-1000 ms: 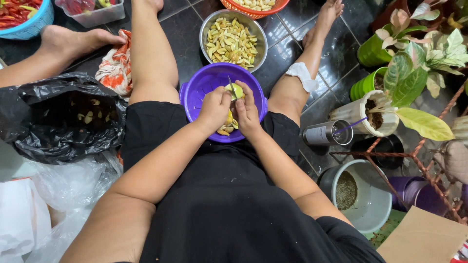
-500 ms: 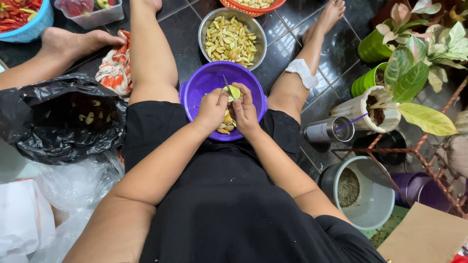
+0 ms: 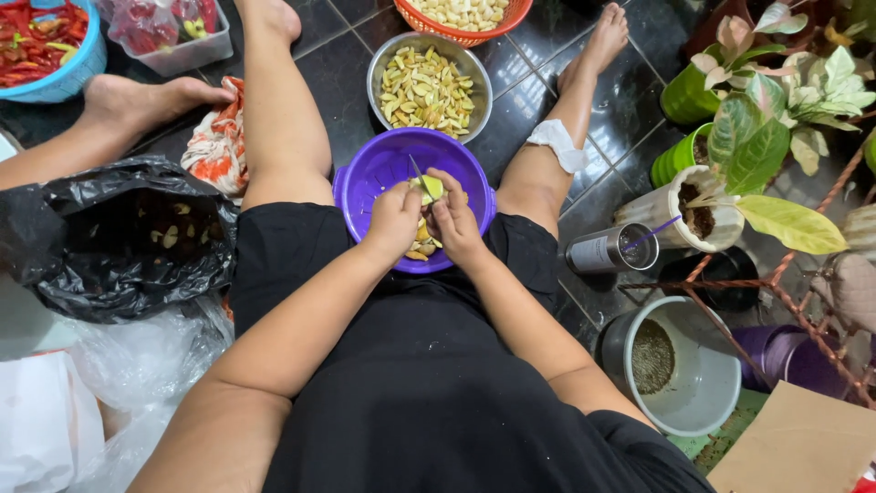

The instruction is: A person sits on the floor peeling the outer skin of jengkol seeds and slicing them into a purple bowl using a small knife.

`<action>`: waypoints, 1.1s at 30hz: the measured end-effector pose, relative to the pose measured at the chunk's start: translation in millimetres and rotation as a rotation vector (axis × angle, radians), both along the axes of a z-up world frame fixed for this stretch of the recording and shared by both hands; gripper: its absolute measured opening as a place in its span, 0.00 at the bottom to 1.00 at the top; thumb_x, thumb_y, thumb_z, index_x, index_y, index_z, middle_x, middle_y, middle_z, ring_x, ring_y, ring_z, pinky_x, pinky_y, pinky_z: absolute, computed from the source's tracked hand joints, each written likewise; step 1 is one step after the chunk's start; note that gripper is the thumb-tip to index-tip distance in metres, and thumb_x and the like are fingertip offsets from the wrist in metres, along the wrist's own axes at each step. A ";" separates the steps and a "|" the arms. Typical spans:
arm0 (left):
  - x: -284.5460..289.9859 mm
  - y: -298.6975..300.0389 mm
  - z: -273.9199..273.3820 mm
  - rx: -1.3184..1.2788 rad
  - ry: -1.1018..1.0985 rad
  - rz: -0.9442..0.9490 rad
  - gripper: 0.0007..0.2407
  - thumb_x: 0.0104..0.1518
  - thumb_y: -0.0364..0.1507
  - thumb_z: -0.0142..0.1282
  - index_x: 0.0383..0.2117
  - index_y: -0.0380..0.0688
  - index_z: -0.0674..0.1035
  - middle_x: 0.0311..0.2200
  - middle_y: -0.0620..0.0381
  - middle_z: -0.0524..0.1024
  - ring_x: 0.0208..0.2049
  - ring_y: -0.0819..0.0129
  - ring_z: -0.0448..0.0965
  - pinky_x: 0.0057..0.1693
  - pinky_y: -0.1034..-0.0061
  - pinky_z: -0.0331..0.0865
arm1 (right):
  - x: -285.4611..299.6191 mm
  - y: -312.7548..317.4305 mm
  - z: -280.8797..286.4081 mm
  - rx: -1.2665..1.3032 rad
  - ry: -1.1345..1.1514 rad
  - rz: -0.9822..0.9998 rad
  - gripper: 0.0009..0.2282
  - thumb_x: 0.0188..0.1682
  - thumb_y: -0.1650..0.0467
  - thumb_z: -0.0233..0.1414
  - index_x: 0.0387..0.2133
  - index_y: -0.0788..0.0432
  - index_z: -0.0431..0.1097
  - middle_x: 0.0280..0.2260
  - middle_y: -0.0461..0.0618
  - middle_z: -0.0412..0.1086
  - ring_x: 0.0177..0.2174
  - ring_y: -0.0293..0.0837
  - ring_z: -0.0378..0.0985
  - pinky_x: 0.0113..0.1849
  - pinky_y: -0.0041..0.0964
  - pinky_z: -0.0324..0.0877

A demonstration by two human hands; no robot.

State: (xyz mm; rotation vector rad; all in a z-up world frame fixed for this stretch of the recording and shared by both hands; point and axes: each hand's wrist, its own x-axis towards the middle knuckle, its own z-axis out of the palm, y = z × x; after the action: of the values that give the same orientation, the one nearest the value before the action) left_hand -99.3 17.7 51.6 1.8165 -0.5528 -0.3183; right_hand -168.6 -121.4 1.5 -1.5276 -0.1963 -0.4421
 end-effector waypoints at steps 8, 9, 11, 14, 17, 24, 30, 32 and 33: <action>9.8 0.1 -34.8 0.034 -0.016 -0.024 0.16 0.64 0.37 0.46 0.22 0.44 0.80 0.20 0.45 0.79 0.36 0.41 0.82 0.46 0.51 0.73 | 1.5 4.7 -0.9 0.045 0.053 0.011 0.22 0.61 0.63 0.36 0.65 0.61 0.48 0.20 0.49 0.63 0.15 0.36 0.64 0.17 0.27 0.62; 10.4 0.6 -37.7 0.048 0.018 -0.034 0.16 0.63 0.38 0.47 0.22 0.44 0.80 0.19 0.44 0.79 0.36 0.41 0.82 0.46 0.51 0.72 | 0.2 5.5 -1.3 0.076 0.081 0.021 0.21 0.61 0.63 0.36 0.64 0.59 0.48 0.19 0.49 0.61 0.14 0.36 0.63 0.17 0.27 0.62; 14.1 0.6 -47.2 0.070 0.053 -0.052 0.16 0.63 0.38 0.47 0.22 0.43 0.80 0.19 0.46 0.79 0.35 0.42 0.82 0.45 0.51 0.73 | 2.4 5.5 -4.1 0.104 0.100 0.026 0.21 0.61 0.62 0.35 0.64 0.59 0.49 0.19 0.48 0.60 0.14 0.37 0.63 0.16 0.27 0.61; 19.8 -6.0 -71.5 0.056 0.192 -0.058 0.15 0.62 0.38 0.49 0.23 0.43 0.80 0.17 0.50 0.78 0.26 0.53 0.81 0.36 0.61 0.75 | -1.2 9.4 -9.7 0.128 0.126 -0.005 0.20 0.61 0.62 0.36 0.63 0.59 0.50 0.18 0.48 0.60 0.13 0.38 0.65 0.15 0.28 0.61; 25.4 -12.7 -90.5 -0.014 0.352 -0.039 0.14 0.62 0.37 0.50 0.24 0.44 0.81 0.15 0.54 0.76 0.15 0.65 0.77 0.24 0.72 0.74 | -0.5 8.1 -13.8 0.065 0.128 -0.077 0.19 0.61 0.63 0.38 0.62 0.60 0.52 0.17 0.49 0.62 0.13 0.39 0.66 0.16 0.28 0.62; 10.2 2.8 -36.0 -0.168 0.745 -0.157 0.13 0.66 0.35 0.42 0.24 0.46 0.70 0.13 0.72 0.52 0.08 0.86 0.52 0.12 0.87 0.48 | -2.6 4.3 -28.1 0.057 0.144 -0.027 0.18 0.61 0.63 0.35 0.60 0.60 0.52 0.15 0.46 0.59 0.13 0.36 0.63 0.16 0.26 0.59; 13.2 15.0 -31.7 -0.294 0.966 -0.296 0.10 0.65 0.36 0.44 0.27 0.51 0.67 0.17 0.74 0.48 0.10 0.87 0.51 0.12 0.88 0.47 | -1.6 4.4 -29.3 0.229 0.146 0.060 0.16 0.62 0.62 0.34 0.59 0.56 0.50 0.16 0.43 0.55 0.13 0.35 0.59 0.16 0.23 0.56; 11.9 16.5 -35.4 -0.292 0.963 -0.309 0.07 0.65 0.35 0.45 0.31 0.49 0.69 0.17 0.73 0.49 0.10 0.85 0.52 0.12 0.87 0.49 | -1.7 -5.3 -25.6 0.363 0.220 0.046 0.14 0.62 0.62 0.33 0.58 0.49 0.49 0.18 0.42 0.54 0.12 0.34 0.58 0.14 0.23 0.55; 11.2 17.4 -37.6 -0.288 0.961 -0.324 0.06 0.65 0.33 0.45 0.35 0.47 0.72 0.17 0.71 0.50 0.11 0.84 0.54 0.12 0.87 0.50 | -1.7 -9.9 -23.9 0.498 0.296 0.030 0.12 0.62 0.61 0.32 0.57 0.42 0.48 0.21 0.42 0.53 0.12 0.33 0.57 0.12 0.23 0.54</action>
State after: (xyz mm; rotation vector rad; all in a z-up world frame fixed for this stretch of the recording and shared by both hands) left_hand -88.1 35.1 14.0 1.1011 -0.1788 -1.1828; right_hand -170.4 -131.4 -22.5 -1.0799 0.1168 -0.2132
